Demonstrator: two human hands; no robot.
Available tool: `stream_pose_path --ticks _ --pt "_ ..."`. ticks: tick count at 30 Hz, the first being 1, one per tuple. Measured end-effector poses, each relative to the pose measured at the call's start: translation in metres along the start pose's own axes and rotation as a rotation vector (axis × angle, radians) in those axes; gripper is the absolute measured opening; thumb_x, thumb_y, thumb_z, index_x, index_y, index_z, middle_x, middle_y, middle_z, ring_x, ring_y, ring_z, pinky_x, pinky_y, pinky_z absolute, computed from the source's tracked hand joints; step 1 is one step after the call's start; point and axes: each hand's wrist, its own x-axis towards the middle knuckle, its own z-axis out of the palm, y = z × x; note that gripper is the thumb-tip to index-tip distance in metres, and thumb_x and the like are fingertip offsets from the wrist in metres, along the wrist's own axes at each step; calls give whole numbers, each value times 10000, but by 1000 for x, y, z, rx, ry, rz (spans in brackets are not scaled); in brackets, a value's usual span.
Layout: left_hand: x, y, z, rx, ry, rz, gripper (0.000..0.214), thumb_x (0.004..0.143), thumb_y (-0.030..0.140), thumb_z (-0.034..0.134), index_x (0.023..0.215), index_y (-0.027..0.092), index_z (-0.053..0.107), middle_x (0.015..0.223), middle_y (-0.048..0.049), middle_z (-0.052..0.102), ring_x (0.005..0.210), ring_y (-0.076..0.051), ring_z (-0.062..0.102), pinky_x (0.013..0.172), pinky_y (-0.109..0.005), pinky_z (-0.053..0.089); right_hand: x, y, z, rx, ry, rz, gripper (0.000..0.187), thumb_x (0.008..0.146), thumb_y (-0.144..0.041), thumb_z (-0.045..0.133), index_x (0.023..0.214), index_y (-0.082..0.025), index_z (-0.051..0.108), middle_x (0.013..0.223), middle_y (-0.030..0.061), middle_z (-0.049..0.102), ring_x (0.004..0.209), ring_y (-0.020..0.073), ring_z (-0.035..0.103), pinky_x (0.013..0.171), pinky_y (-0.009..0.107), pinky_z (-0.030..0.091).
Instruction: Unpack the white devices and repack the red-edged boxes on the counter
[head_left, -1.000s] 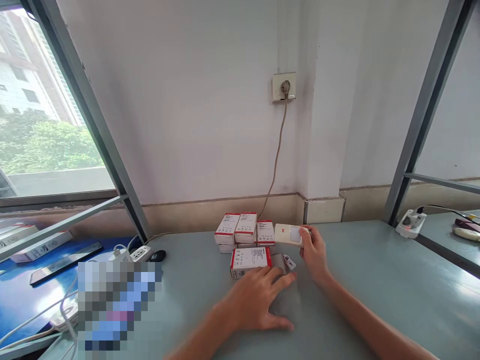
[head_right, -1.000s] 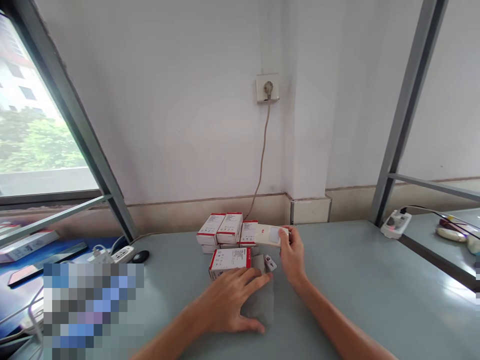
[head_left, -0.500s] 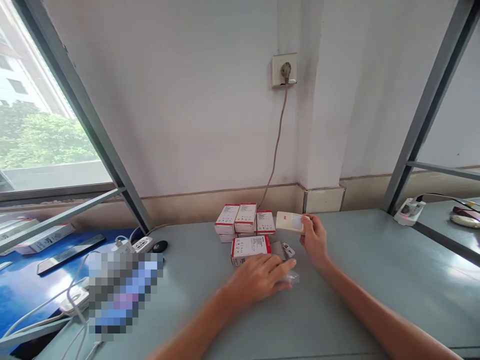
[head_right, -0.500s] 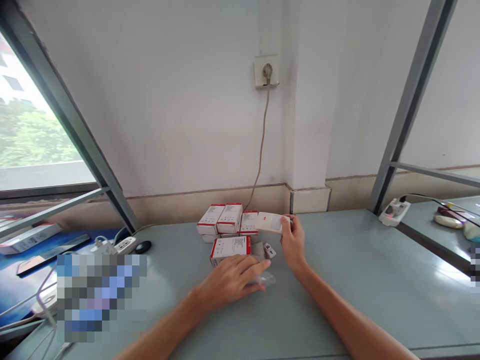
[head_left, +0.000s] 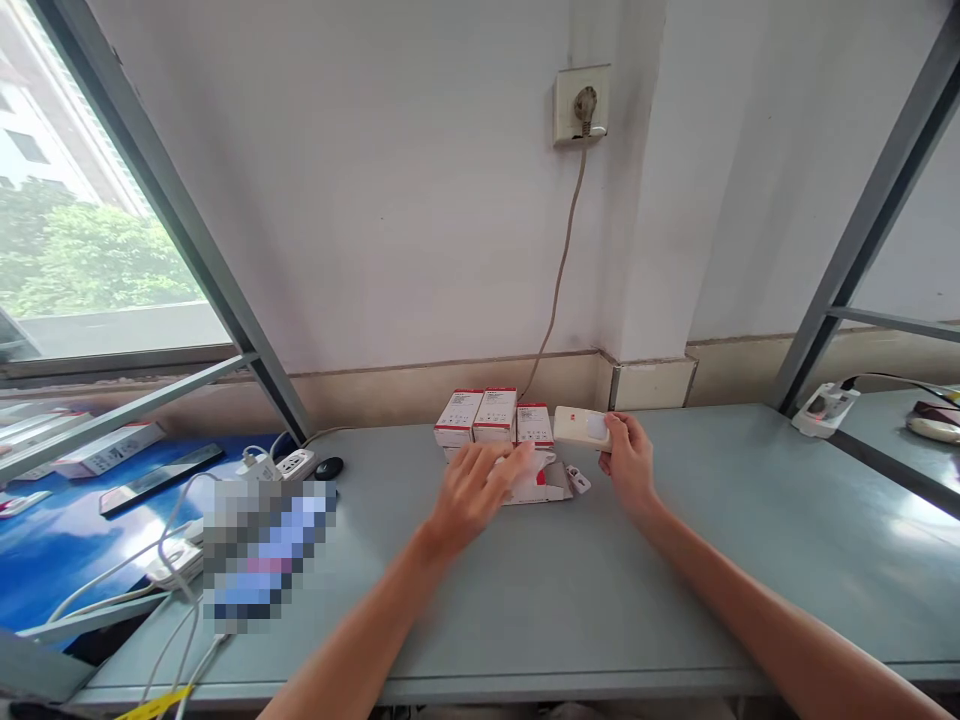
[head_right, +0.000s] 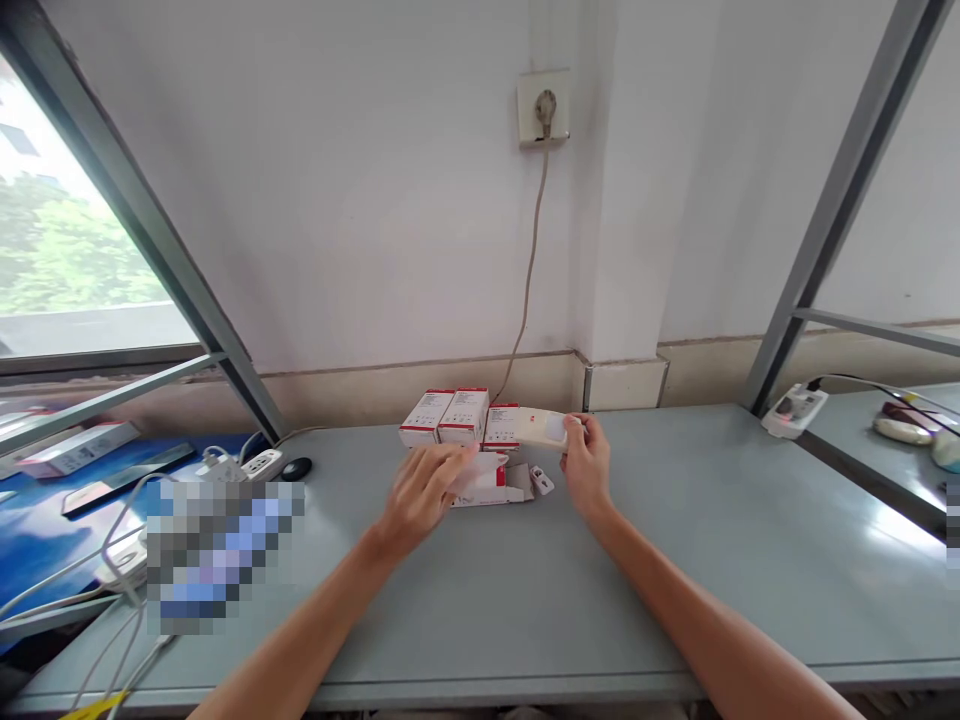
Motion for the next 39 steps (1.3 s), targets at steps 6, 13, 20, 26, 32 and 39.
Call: stream_pose_path --ticks 6,13,20,26,32,39 --pt "-1 -2 13 1 -332 -199 792 1041 694 600 1644 210 425 1343 -159 716 1172 -329 708 979 -449 553 -1 -3 -2 -13 -2 37 430 765 -619 753 881 -222 637 644 -56 545 468 90 383 377 232 273" --pt "-10 -5 11 -56 -326 -319 454 1117 542 552 1449 232 573 1257 -108 744 1121 -279 724 956 -411 571 -1 -1 -6 8 -67 68 423 779 -613 760 806 -210 631 629 -49 523 461 76 331 376 236 264" --pt "-16 -2 22 -70 -217 -463 283 1143 456 539 1309 231 583 1220 -80 745 1070 -239 729 917 -367 571 -2 3 -6 -23 -159 107 441 777 -625 778 824 -194 696 646 -16 601 478 93 372 382 232 256" --pt "-12 -6 19 -20 -184 -370 193 1171 321 460 1198 227 627 1145 -67 759 1045 -234 707 916 -364 544 -3 -1 -6 -13 -188 110 428 754 -606 785 832 -193 709 608 -32 556 478 103 392 383 227 245" --pt "-7 -8 22 9 -151 -271 210 1165 253 456 1170 227 664 1113 -72 772 1031 -238 697 936 -377 506 -7 -9 -4 -43 -253 126 409 756 -589 760 812 -187 707 580 -39 535 456 96 364 381 240 219" --pt "-5 -5 27 -54 -391 -269 470 1115 559 543 1414 200 586 1344 -139 724 1191 -327 678 992 -441 508 -3 -6 -9 -53 -297 154 332 783 -516 776 803 -198 685 575 -56 494 445 86 330 381 250 243"
